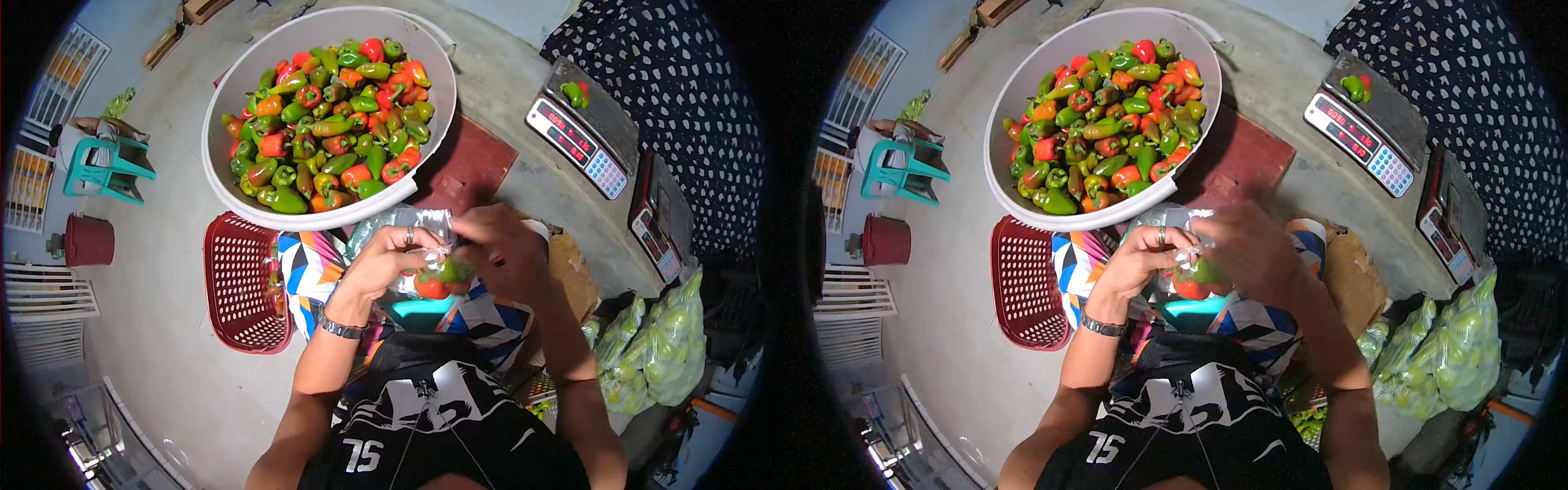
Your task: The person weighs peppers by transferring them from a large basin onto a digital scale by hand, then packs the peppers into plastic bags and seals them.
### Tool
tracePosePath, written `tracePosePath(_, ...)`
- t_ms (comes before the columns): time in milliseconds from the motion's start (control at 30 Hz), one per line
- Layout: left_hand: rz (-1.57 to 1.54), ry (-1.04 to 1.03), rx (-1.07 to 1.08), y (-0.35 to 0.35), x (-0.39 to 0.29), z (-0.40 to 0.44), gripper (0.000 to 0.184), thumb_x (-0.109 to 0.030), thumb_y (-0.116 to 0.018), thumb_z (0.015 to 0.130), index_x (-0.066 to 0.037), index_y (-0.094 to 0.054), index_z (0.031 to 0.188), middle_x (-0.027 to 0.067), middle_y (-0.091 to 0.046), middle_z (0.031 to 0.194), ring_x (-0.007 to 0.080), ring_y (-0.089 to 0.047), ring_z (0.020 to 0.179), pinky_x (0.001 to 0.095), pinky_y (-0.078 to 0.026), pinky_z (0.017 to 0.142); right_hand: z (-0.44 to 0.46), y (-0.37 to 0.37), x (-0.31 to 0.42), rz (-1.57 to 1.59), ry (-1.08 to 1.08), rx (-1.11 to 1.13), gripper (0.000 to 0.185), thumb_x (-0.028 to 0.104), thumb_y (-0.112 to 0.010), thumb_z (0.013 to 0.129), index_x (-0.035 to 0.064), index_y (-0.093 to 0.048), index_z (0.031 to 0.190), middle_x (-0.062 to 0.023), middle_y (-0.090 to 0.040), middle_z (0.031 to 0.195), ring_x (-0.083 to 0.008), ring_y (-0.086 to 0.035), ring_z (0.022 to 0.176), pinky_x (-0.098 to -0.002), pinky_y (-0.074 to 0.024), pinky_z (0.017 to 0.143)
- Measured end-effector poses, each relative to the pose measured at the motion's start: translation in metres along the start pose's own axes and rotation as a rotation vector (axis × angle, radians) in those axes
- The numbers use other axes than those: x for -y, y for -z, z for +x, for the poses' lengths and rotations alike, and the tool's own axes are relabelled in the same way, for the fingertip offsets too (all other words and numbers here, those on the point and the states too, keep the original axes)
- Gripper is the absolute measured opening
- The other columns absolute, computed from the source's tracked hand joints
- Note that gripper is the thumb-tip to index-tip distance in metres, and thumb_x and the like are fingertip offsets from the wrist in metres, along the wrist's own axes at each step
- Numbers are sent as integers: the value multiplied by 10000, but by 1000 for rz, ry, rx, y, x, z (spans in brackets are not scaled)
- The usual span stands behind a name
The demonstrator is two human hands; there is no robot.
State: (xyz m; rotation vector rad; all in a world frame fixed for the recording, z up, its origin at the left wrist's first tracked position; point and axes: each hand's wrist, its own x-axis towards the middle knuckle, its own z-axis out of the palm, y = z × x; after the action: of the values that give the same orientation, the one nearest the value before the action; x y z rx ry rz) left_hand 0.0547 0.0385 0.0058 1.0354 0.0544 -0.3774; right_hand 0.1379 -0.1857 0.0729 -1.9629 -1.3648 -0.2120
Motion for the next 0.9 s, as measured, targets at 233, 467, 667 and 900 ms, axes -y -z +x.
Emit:
tracePosePath(233, 280, -63, -65, -6, -21, -10, 123, 81, -696, 833, 39, -753, 934, 107, -718, 1145, 185, -666, 1051, 329, -511, 965, 7, -2, -8, -130, 207, 398, 167, 118, -659, 891, 49, -648, 1043, -73, -646, 972, -223, -643, 970, -358, -536, 739)
tracePosePath(467, 1048, -728, -341, -27, -15, -20, 218, 40, -682, 759, -14, -770, 951, 106, -704, 1196, 300, -653, 1089, 369, -508, 950, -12, -37, -26, 903, -604, 435, 258, 227, -574, 1003, 39, -589, 826, -69, -578, 669, -247, -586, 567, -343, -465, 556)
tracePosePath(667, 722, -446, -388, -24, -8, -16, 181, 32, -659, 796, 3, -709, 968, 123, -619, 1240, 292, -618, 1128, 338, -486, 953, -1, -29, 14, 49, -131, -152, 218, 220, -666, 933, 42, -668, 1059, -106, -672, 983, -275, -659, 879, -381, -542, 772)
tracePosePath(900, 507, -357, -303, -23, -6, -20, 118, 35, -666, 876, -1, -729, 968, 93, -620, 1216, 223, -606, 1165, 329, -454, 1014, -10, -19, -6, -111, 116, 237, 324, 161, -661, 835, 37, -687, 1134, -74, -676, 1055, -253, -648, 1001, -383, -550, 795)
